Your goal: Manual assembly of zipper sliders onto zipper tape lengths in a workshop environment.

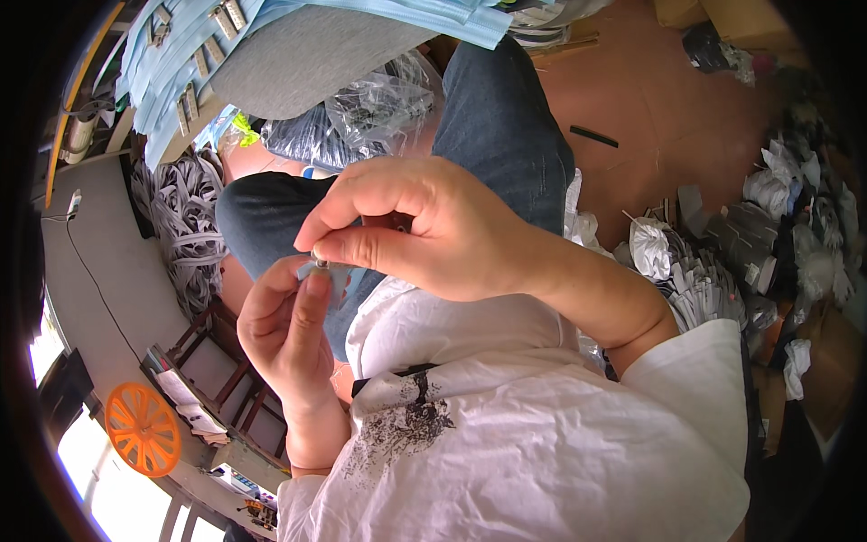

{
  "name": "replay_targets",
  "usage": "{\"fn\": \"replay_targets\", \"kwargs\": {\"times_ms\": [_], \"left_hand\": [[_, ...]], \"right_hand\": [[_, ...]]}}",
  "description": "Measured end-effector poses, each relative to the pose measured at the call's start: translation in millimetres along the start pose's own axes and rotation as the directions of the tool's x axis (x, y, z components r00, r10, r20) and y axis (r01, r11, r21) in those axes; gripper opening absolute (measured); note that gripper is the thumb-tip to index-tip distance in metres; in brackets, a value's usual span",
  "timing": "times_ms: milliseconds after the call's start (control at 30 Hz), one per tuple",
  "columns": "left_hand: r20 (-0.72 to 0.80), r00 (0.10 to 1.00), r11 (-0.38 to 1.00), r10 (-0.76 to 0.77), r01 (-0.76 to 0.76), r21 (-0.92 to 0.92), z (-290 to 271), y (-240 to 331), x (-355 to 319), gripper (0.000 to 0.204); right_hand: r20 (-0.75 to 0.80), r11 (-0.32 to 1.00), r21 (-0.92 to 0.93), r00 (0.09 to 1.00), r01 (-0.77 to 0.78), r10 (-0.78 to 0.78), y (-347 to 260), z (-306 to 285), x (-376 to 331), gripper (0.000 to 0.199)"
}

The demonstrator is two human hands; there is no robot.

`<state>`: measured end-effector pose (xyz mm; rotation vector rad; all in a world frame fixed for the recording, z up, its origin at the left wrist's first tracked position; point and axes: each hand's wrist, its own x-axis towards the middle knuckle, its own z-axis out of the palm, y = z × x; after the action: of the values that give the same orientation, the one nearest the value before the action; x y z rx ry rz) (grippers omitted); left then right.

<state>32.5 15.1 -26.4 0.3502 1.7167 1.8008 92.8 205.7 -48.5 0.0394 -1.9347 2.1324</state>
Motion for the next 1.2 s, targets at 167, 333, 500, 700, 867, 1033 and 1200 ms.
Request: {"fn": "replay_targets", "kwargs": {"times_ms": [167,333,500,700,867,1033,1200], "left_hand": [[0.02,1.0,0.998,0.004,-0.005,0.06,0.7,2.1,1.7,0.011],[0.005,1.0,0.999,-0.023,0.023,0.027,1.1,2.7,2.3,0.011],[0.006,1.0,1.0,-0.019,0.019,-0.004,0.7,2.1,1.8,0.012],[-0.026,0.998,0.997,-0.051,0.049,-0.053,2.5,3.3,1.0,0.016],[-0.03,0.998,0.996,-0.062,0.06,-0.066,2.2,1.9,1.7,0.019],[-0.039,0.997,0.992,-0.071,0.066,-0.108,1.4,-0.3,1.5,0.018],[-0.036,0.998,0.989,-0.058,0.053,-0.135,2.1,-3.0,3.5,0.019]], "right_hand": [[0.021,0.997,-0.074,1.0,-0.01,0.012,-2.3,-0.7,2.1,0.009],[0.021,0.995,-0.092,0.999,-0.03,0.032,-5.5,-1.7,3.5,0.009],[0.017,0.993,-0.118,1.0,-0.002,0.004,-3.4,-2.3,3.4,0.009],[0.018,0.988,-0.154,1.0,0.008,-0.005,-3.5,-3.1,3.9,0.009],[0.028,0.981,-0.193,0.999,0.025,-0.02,-3.7,-2.4,4.3,0.009],[0.119,0.961,-0.264,0.992,0.079,-0.049,-7.2,-6.5,7.1,0.017],[0.109,0.958,-0.281,0.993,0.061,-0.031,-8.2,-6.7,7.2,0.014]]}}
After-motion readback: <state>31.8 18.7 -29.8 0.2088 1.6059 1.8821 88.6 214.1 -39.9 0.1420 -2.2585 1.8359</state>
